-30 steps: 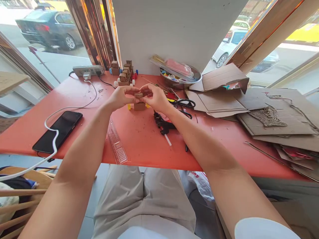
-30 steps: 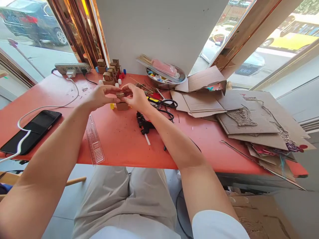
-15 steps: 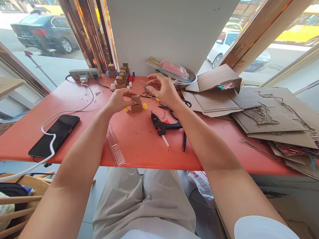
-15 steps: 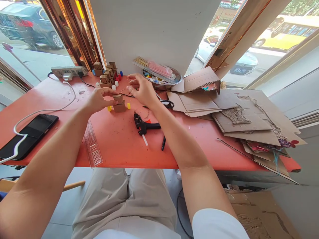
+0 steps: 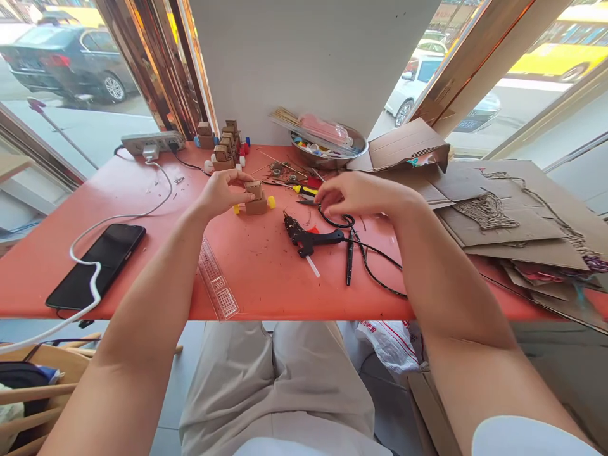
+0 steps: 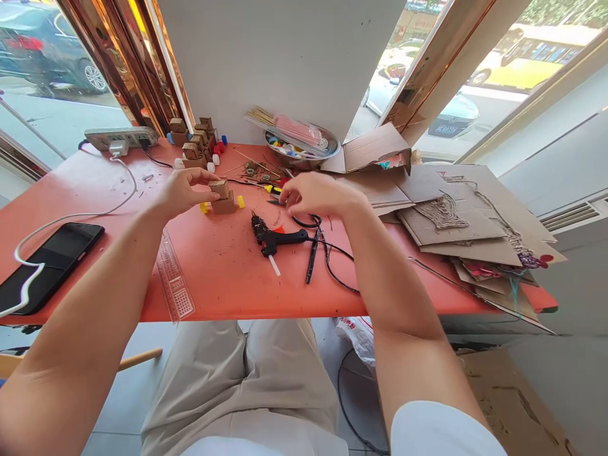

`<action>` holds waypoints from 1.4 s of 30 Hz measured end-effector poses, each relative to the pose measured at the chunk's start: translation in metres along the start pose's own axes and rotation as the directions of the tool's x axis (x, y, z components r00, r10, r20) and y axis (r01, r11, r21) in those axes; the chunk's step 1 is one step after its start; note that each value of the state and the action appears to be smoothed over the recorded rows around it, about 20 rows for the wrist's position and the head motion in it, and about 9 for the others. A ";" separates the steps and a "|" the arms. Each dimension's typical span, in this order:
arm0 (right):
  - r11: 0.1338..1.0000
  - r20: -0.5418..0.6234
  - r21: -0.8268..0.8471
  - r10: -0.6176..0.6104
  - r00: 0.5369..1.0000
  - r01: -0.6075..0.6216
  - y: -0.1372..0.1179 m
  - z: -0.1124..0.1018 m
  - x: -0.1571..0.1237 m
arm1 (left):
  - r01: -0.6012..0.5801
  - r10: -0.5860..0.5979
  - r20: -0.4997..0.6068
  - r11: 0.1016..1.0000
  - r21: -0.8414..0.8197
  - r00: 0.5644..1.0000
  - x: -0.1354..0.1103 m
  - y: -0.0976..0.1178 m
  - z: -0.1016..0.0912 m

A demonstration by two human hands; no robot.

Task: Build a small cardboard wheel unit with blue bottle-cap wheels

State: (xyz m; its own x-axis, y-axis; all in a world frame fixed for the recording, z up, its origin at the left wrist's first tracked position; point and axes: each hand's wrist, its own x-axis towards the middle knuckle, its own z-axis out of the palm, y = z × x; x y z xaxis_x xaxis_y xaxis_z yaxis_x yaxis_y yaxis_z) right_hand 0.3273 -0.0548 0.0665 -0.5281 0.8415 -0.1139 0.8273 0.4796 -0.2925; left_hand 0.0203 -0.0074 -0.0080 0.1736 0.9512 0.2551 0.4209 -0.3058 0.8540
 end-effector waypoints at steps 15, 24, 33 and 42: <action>0.965 -0.189 -0.255 -0.109 0.976 0.059 -0.025 0.062 -0.016 | -0.041 0.039 -0.025 0.995 -0.087 0.999 0.002 -0.008 0.005; 0.798 -0.289 0.582 0.025 0.957 0.156 -0.021 0.044 0.026 | -0.010 -0.059 -0.216 0.953 -0.304 0.975 0.006 -0.012 -0.001; 0.795 -0.270 0.604 0.131 0.954 0.062 -0.036 0.068 0.042 | 0.000 -0.089 -0.281 0.953 -0.304 0.955 0.011 -0.015 -0.003; 0.884 -0.290 0.465 0.110 0.951 0.039 -0.041 0.063 0.039 | 0.034 -0.096 -0.222 0.963 -0.268 0.970 0.008 -0.011 0.003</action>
State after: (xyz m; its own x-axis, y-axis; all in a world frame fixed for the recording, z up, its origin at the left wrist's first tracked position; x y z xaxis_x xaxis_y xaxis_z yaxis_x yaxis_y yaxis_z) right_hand 0.2607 -0.0569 0.0137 -0.3553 0.9251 0.1344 0.6218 0.3412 -0.7049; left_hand 0.0195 0.0032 -0.0170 -0.0696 0.9614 0.2664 0.1726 -0.2514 0.9524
